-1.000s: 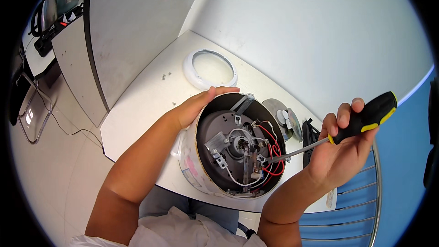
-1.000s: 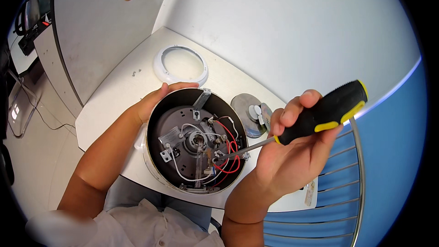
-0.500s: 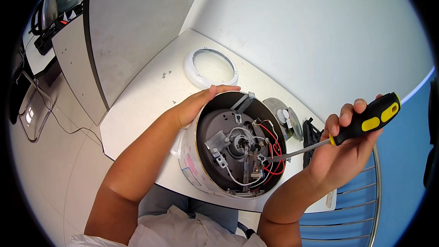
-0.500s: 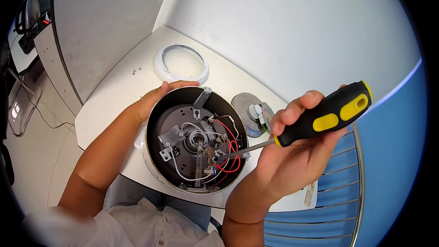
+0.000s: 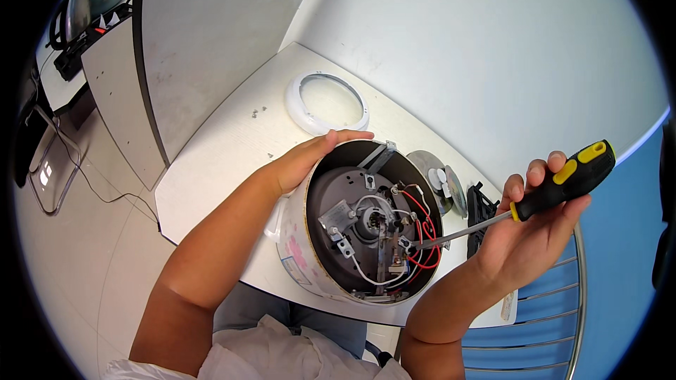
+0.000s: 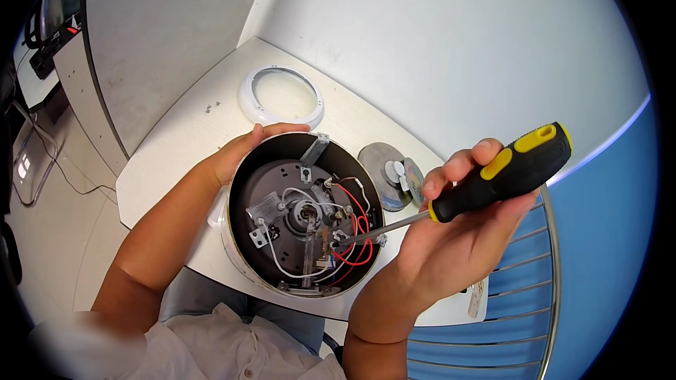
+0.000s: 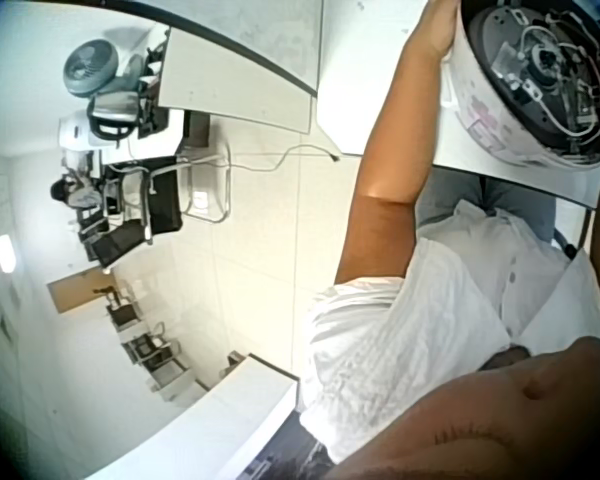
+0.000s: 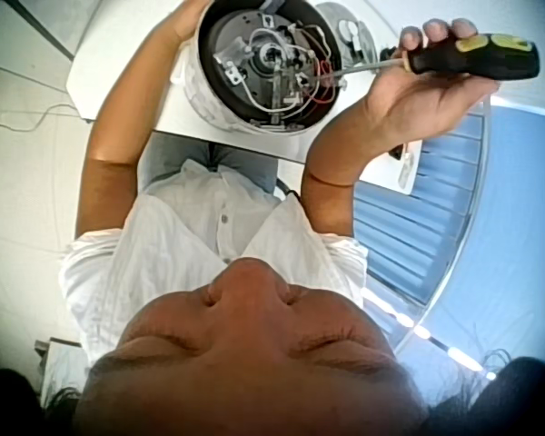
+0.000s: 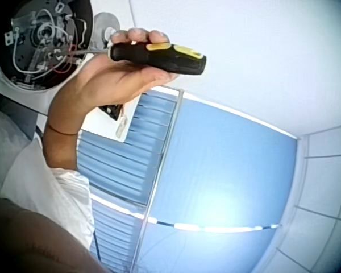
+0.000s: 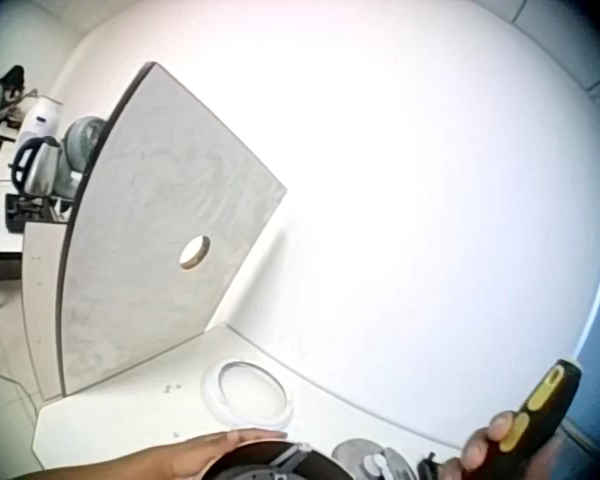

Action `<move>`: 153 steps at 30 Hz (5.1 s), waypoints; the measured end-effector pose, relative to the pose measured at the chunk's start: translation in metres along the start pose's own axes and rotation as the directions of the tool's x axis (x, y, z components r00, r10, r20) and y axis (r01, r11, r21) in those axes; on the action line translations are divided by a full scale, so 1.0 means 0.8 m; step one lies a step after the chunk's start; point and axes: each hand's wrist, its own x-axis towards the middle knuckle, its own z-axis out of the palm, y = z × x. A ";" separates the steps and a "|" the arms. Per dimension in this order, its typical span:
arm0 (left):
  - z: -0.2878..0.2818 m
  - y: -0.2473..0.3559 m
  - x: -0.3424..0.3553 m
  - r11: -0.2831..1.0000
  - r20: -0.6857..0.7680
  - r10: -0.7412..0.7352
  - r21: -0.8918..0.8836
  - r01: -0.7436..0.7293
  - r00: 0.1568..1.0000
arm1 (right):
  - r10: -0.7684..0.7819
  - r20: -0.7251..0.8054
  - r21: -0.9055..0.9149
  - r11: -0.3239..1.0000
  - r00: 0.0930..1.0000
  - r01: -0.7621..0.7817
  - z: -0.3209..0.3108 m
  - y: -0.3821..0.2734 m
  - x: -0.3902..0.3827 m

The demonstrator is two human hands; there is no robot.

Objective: The person uses a screwdriver to remove screws from the base of a white cylindrical appliance, then detaches the outer casing to expose internal wiring and components. The person continues to adjust and remove additional screws from the internal assembly.

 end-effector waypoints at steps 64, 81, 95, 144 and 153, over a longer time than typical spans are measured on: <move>0.001 0.006 -0.004 1.000 -0.007 -0.004 0.009 0.004 1.000 | -0.099 0.224 0.047 0.995 0.970 0.091 -0.024 -0.007 0.014; 0.001 0.004 -0.002 1.000 -0.007 -0.008 -0.004 0.008 1.000 | 0.065 0.069 0.139 0.987 0.995 -0.074 -0.019 -0.015 0.010; 0.000 0.010 -0.003 0.999 0.037 -0.028 0.041 0.026 0.999 | 0.025 0.097 0.035 0.999 0.995 -0.029 -0.011 -0.015 0.009; 0.000 0.004 -0.003 1.000 -0.003 -0.023 -0.018 0.023 1.000 | -0.020 0.152 0.163 0.987 0.988 -0.005 -0.015 0.002 -0.004; -0.003 0.004 -0.002 1.000 0.031 -0.021 -0.014 0.022 0.999 | -0.024 -0.003 0.035 0.999 1.000 0.024 0.001 0.004 -0.002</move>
